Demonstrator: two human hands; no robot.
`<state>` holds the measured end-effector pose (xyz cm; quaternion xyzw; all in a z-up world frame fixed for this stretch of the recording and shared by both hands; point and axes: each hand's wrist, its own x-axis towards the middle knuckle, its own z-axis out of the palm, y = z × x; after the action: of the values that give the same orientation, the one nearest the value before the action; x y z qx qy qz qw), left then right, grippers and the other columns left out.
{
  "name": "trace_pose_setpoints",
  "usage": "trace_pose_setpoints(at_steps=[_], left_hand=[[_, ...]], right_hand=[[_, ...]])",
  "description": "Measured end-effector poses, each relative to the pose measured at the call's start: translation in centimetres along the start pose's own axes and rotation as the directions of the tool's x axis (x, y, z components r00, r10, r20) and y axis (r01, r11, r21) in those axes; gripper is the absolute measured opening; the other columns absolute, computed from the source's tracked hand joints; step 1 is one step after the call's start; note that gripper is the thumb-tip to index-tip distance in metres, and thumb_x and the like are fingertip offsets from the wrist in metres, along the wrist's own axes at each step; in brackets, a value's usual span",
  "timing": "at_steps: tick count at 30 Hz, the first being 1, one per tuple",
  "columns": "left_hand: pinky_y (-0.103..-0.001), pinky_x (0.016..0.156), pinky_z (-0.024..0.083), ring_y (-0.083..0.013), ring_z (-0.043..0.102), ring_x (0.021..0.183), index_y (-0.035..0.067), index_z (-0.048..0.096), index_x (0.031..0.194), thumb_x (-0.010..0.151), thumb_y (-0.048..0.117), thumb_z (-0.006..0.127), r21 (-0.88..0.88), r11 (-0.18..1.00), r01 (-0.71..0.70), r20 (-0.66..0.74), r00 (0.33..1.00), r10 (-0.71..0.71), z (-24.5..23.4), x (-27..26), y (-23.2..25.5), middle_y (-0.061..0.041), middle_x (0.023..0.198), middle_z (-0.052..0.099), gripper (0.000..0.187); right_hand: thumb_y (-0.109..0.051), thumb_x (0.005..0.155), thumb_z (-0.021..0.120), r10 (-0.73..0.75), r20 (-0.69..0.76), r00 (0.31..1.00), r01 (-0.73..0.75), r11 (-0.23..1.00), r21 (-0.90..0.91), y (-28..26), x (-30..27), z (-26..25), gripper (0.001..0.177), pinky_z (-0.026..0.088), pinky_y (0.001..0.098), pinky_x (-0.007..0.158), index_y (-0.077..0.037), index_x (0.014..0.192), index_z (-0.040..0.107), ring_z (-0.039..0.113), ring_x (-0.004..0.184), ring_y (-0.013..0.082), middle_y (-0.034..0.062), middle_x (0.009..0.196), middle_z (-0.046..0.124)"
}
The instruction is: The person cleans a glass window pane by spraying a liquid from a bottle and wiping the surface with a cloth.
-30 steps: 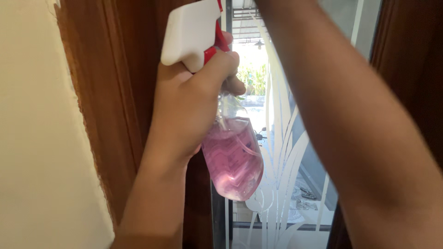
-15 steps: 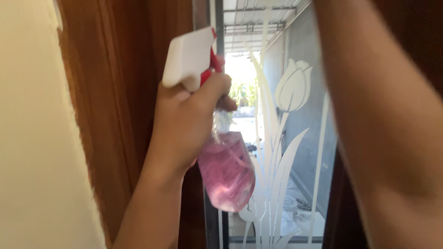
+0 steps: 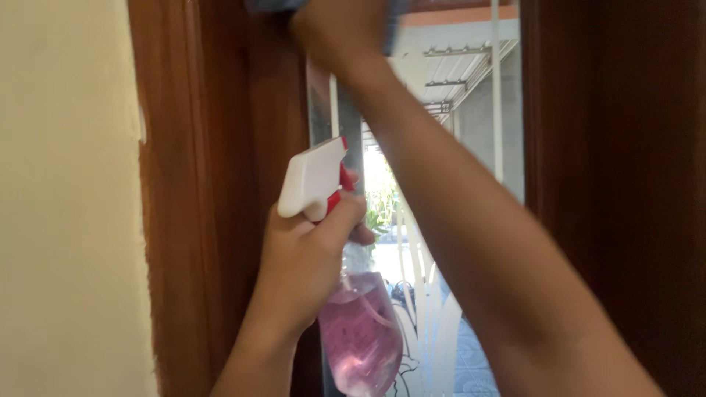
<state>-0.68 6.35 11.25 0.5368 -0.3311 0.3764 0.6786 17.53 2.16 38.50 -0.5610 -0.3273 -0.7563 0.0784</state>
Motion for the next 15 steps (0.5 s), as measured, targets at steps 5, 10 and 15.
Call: trace_pose_setpoints(at_steps=[5,10,15], left_hand=[[-0.031,0.061,0.058,-0.0148,0.066,0.065,0.001,0.066,0.110,0.081,0.008,0.067,0.012,1.000,0.018,-0.038,0.999,-0.017,0.2,0.3,-0.1,-0.005,0.089,0.067,0.030],[-0.033,0.062,0.058,-0.0158,0.065,0.064,0.001,0.065,0.107,0.081,0.008,0.067,0.027,0.999,0.041,-0.026,0.999,-0.040,0.8,0.7,0.3,-0.005,0.085,0.065,0.026],[-0.035,0.064,0.059,-0.0168,0.065,0.066,0.000,0.066,0.105,0.083,0.008,0.067,0.005,0.995,0.102,0.009,0.995,-0.102,1.1,1.5,0.9,-0.008,0.081,0.063,0.024]], right_hand=[[-0.007,0.080,0.067,-0.336,-0.095,0.937,0.346,0.930,0.124,-3.1,-1.8,-5.4,0.048,0.042,0.0501,0.094,-0.017,0.127,0.066,0.062,0.112,0.0357,0.0096,0.118,0.071],[0.005,0.076,0.066,-0.409,-0.105,0.907,0.413,0.910,0.022,1.7,-2.7,-10.2,0.062,0.040,0.0487,0.101,-0.015,0.135,0.063,0.058,0.125,0.0307,0.0028,0.131,0.069],[0.000,0.077,0.073,-0.415,-0.125,0.901,0.392,0.903,-0.173,6.1,-3.2,-14.5,0.055,0.038,0.0486,0.109,-0.013,0.130,0.065,0.058,0.128,0.0312,0.0058,0.135,0.068]])
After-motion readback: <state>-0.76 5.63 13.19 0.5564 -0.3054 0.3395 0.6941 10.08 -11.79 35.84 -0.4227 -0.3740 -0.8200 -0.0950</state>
